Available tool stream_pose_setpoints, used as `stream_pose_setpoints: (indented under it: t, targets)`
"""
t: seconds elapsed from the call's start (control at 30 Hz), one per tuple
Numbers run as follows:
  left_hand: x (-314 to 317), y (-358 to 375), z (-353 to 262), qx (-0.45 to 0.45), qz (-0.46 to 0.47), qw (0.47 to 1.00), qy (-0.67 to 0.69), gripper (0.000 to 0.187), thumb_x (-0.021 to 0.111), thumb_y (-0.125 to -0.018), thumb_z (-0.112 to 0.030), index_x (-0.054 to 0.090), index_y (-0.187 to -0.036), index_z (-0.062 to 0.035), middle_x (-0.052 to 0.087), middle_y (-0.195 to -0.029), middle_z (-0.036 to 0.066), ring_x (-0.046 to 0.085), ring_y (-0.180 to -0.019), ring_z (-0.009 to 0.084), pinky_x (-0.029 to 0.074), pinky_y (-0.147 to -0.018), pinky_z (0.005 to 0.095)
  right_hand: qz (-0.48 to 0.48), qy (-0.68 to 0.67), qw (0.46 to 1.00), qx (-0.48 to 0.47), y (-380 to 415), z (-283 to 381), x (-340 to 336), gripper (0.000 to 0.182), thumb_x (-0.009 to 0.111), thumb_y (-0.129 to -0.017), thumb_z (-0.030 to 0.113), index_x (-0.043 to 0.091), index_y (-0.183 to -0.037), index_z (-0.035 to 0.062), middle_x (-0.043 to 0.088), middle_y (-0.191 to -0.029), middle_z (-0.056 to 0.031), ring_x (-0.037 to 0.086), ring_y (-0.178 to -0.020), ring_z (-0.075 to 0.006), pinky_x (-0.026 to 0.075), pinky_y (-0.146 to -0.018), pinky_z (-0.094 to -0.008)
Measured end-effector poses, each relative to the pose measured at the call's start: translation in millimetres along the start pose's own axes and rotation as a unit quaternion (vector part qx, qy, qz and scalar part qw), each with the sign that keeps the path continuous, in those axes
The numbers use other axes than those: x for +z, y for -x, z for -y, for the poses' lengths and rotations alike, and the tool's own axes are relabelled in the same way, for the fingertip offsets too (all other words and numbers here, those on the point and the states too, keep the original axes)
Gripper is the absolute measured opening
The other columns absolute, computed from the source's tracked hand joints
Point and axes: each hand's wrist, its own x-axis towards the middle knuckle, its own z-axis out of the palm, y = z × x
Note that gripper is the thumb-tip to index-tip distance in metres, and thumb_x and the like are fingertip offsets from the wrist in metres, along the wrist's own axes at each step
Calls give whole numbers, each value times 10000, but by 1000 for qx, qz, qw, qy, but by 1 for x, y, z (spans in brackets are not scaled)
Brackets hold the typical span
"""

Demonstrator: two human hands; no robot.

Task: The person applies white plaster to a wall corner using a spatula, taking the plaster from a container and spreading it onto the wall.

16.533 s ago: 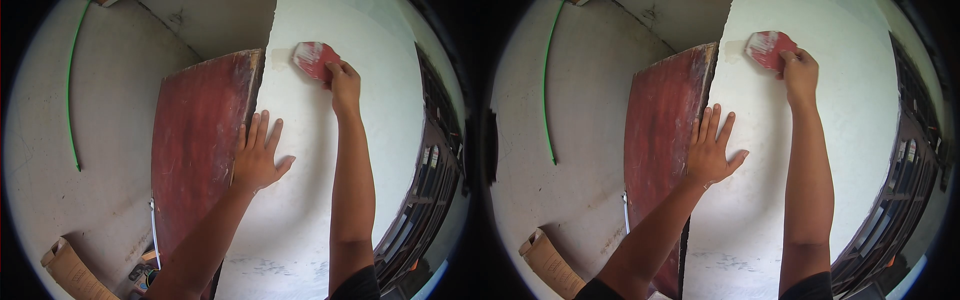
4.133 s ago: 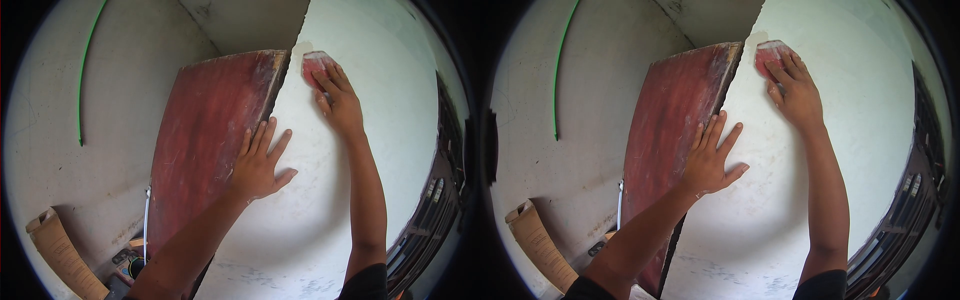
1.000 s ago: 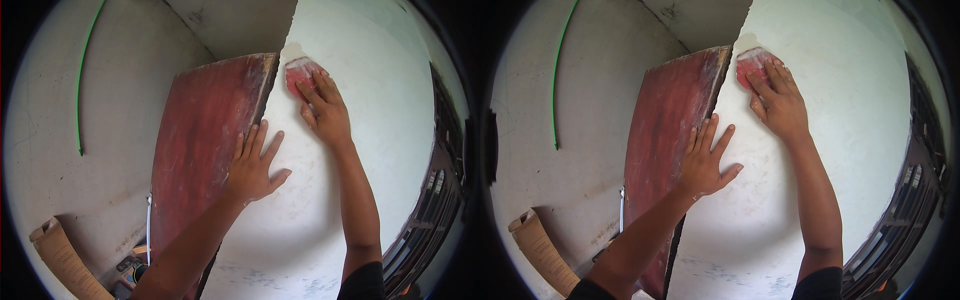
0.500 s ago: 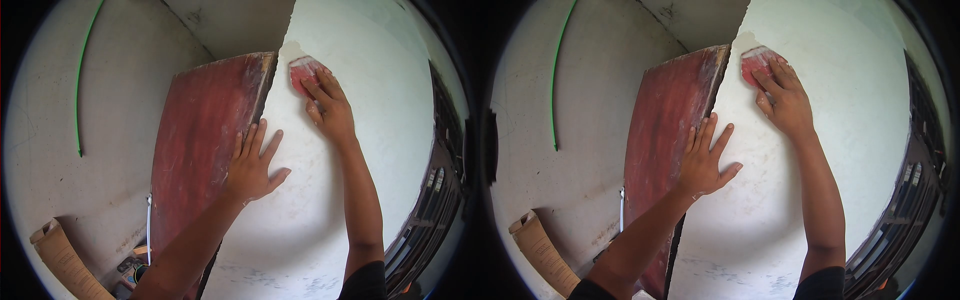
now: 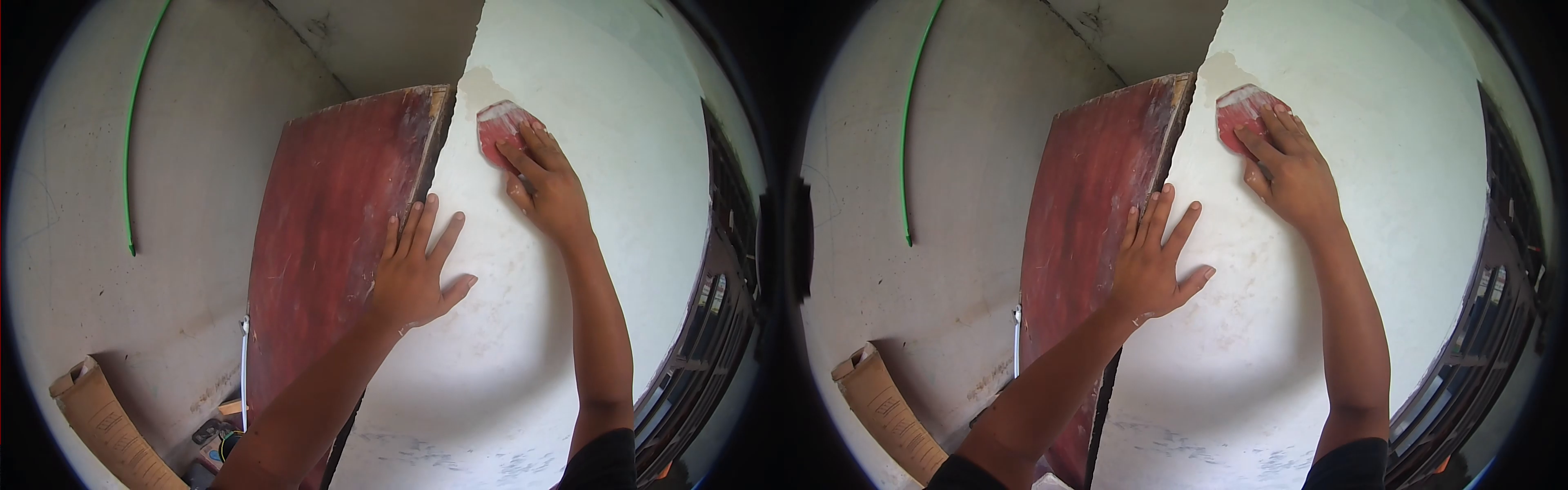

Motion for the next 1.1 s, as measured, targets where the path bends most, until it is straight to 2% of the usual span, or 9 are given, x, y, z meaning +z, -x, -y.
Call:
stream_pose_setpoints:
  t: [0.2, 0.27, 0.33, 0.47, 0.6, 0.73, 0.87, 0.93, 1.1]
  targets:
    - [2, 1, 1, 6, -12, 1000, 3, 838, 636, -930, -562, 367, -1598, -132, 206, -1665, 276, 296, -1501, 476, 236, -1196, 634, -135, 0, 990, -43, -21, 1, -26, 311, 681, -951, 205, 688, -1246, 107, 679, -1289, -140, 656, -1181, -328, 541, -998, -425]
    - [2, 1, 1, 6, -18, 1000, 5, 836, 635, -931, -562, 373, -1595, -128, 215, -1662, 278, 305, -1497, 478, 237, -1197, 632, -189, -185, 944, 198, -48, 7, -29, 268, 638, -1015, 220, 661, -1211, 38, 731, -1105, -125, 713, -967, -256, 580, -814, -380]
    - [3, 1, 1, 6, -16, 1000, 6, 838, 635, -931, -563, 371, -1596, -128, 215, -1662, 277, 305, -1497, 478, 237, -1197, 632, -190, -375, 874, 245, -78, -2, -32, 324, 643, -1029, 252, 636, -1188, -30, 733, -978, -118, 702, -863, -187, 569, -710, -328]
    - [2, 1, 1, 7, -13, 1000, 0, 839, 635, -930, -564, 370, -1597, -129, 210, -1665, 277, 300, -1501, 474, 235, -1199, 630, -52, -471, 791, 387, -105, -31, -12, 350, 682, -1002, 276, 666, -1124, -52, 720, -923, -120, 657, -740, -151, 535, -647, -303]
    - [3, 1, 2, 6, -9, 1000, -2, 840, 637, -929, -564, 370, -1597, -130, 206, -1667, 274, 298, -1502, 473, 236, -1199, 629, 10, -276, 866, 416, -104, -33, -6, 378, 708, -979, 345, 693, -1034, -29, 653, -758, -53, 542, -572, -117, 471, -576, -281]
    - [3, 1, 1, 6, -12, 1000, 3, 842, 642, -926, -565, 371, -1596, -132, 207, -1667, 269, 300, -1501, 470, 241, -1197, 628, -31, -174, 899, 401, -88, -56, -3, 362, 709, -976, 331, 697, -1004, -29, 602, -678, -36, 463, -526, -113, 413, -529, -300]
    - [2, 1, 1, 2, -13, 1000, 8, 837, 646, -924, -558, 377, -1592, -131, 216, -1663, 271, 304, -1500, 468, 242, -1197, 628, -43, -221, 872, 436, -75, -71, -21, 346, 701, -983, 313, 697, -998, -33, 609, -705, -35, 438, -537, -107, 409, -538, -289]
    - [1, 1, 1, 2, -14, 1000, 9, 835, 646, -925, -556, 378, -1591, -131, 220, -1662, 271, 306, -1498, 469, 242, -1197, 628, -74, -353, 818, 449, -75, -68, -25, 319, 703, -972, 285, 709, -1003, -33, 664, -766, -73, 558, -584, -124, 458, -584, -309]
    - [3, 1, 1, 9, -24, 1000, 12, 833, 643, -926, -557, 378, -1590, -130, 226, -1660, 270, 310, -1496, 469, 244, -1195, 631, -56, -344, 850, 395, -97, -44, -8, 316, 704, -971, 284, 711, -1020, -29, 661, -748, -73, 565, -566, -132, 466, -584, -313]
